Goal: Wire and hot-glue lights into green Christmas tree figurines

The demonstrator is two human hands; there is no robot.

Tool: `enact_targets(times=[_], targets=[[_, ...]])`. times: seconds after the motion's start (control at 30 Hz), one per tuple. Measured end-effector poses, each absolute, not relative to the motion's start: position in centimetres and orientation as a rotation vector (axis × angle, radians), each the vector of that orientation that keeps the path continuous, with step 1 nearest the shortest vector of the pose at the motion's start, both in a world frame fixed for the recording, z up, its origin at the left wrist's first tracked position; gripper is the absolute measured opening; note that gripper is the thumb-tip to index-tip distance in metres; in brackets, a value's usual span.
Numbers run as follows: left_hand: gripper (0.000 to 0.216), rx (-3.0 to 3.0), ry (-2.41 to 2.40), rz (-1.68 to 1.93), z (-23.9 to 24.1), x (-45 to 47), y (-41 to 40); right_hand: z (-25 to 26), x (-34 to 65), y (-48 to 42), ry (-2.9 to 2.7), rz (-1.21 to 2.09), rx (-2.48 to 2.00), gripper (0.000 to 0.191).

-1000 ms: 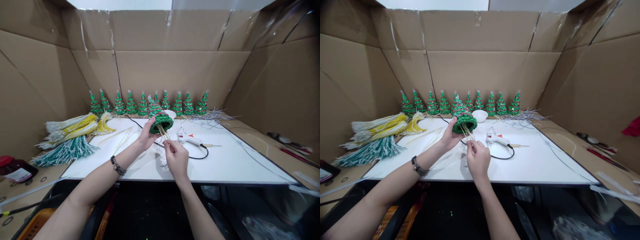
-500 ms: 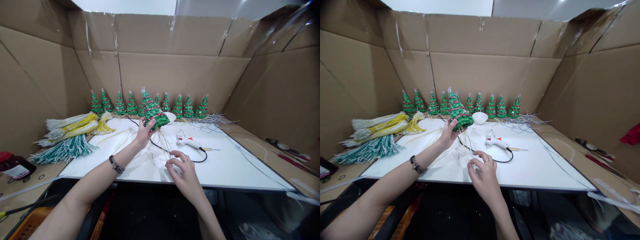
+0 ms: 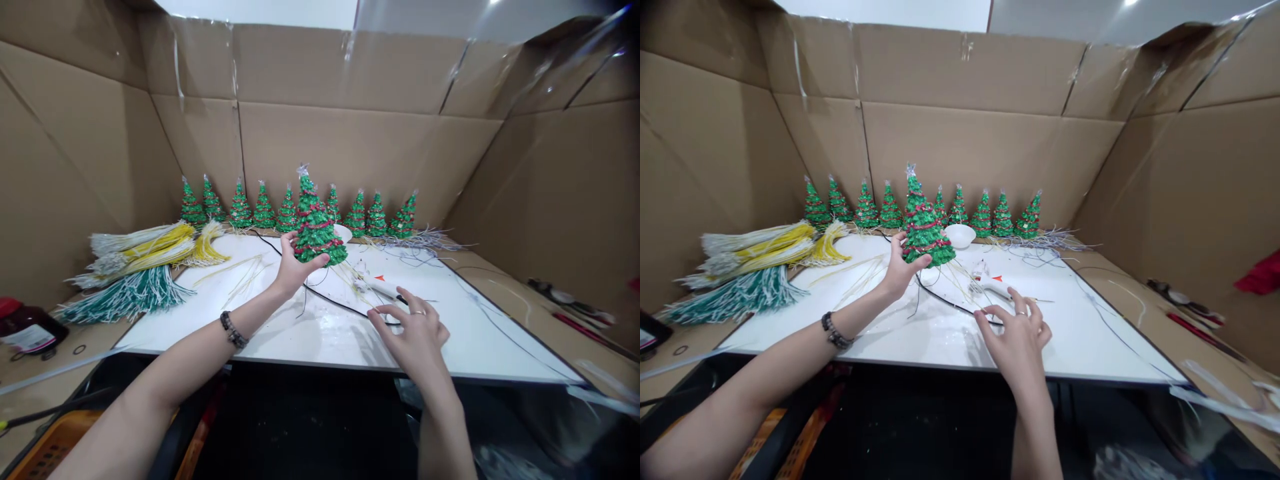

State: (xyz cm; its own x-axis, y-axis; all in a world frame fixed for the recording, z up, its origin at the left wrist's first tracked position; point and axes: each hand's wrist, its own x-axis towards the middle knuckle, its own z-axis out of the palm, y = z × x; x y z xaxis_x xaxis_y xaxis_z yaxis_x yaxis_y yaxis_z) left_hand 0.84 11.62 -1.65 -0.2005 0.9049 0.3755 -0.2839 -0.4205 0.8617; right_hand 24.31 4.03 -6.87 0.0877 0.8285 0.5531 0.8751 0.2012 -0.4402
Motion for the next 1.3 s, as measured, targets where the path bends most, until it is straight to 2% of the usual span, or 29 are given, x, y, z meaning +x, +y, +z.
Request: enact_targets(times=[0.23, 0.3, 0.47, 0.53, 0.67, 0.8, 0.87, 0.93, 1.0, 1.3], targets=[[0.092, 1.199, 0.677, 1.665, -2.2, 0.7, 12.1, -6.4, 25.9, 3.5, -1.837, 0.682, -1.233, 0.031], [0.094, 1.218, 0.658, 1.648, -2.2, 0.8, 11.9, -6.5, 25.4, 3.5, -1.813, 0.663, -1.219, 0.027], [0.093, 1.35, 0.78, 1.777, -1.9, 0.7, 11.2, -5.8, 23.7, 2.4, -1.654, 0.081, -1.041, 0.018], [0.093, 1.342, 0.829, 1.859, -1.7, 0.7, 11.3, -5.3, 23.3, 1.5, -1.605, 0.012, -0.837, 0.015], [0.089, 1.18, 0.828, 1.927, -1.7, 0.6, 12.0, -4.6, 22.8, 0.1, -1.739, 0.285, -0.436, 0.019], [0.086, 1.028, 0.782, 1.926, -1.9, 0.8, 12.5, -3.9, 20.4, 1.2, -1.513, 0.367, -0.784, 0.026], [0.087, 1.004, 0.775, 1.919, -2.0, 0.9, 12.5, -3.5, 18.1, 2.7, -1.359, 0.484, -0.918, 0.021], [0.088, 0.978, 0.751, 1.886, -2.1, 1.2, 12.4, -3.3, 15.6, 4.4, -1.322, 0.696, -0.847, 0.018], [0.087, 0.951, 0.718, 1.827, -2.1, 1.5, 12.0, -3.2, 13.2, 5.9, -1.285, 0.843, -0.768, 0.026], [0.082, 0.824, 0.627, 1.624, -2.2, 2.1, 10.8, -3.2, 10.5, 8.4, -1.233, 0.713, -0.903, 0.023]])
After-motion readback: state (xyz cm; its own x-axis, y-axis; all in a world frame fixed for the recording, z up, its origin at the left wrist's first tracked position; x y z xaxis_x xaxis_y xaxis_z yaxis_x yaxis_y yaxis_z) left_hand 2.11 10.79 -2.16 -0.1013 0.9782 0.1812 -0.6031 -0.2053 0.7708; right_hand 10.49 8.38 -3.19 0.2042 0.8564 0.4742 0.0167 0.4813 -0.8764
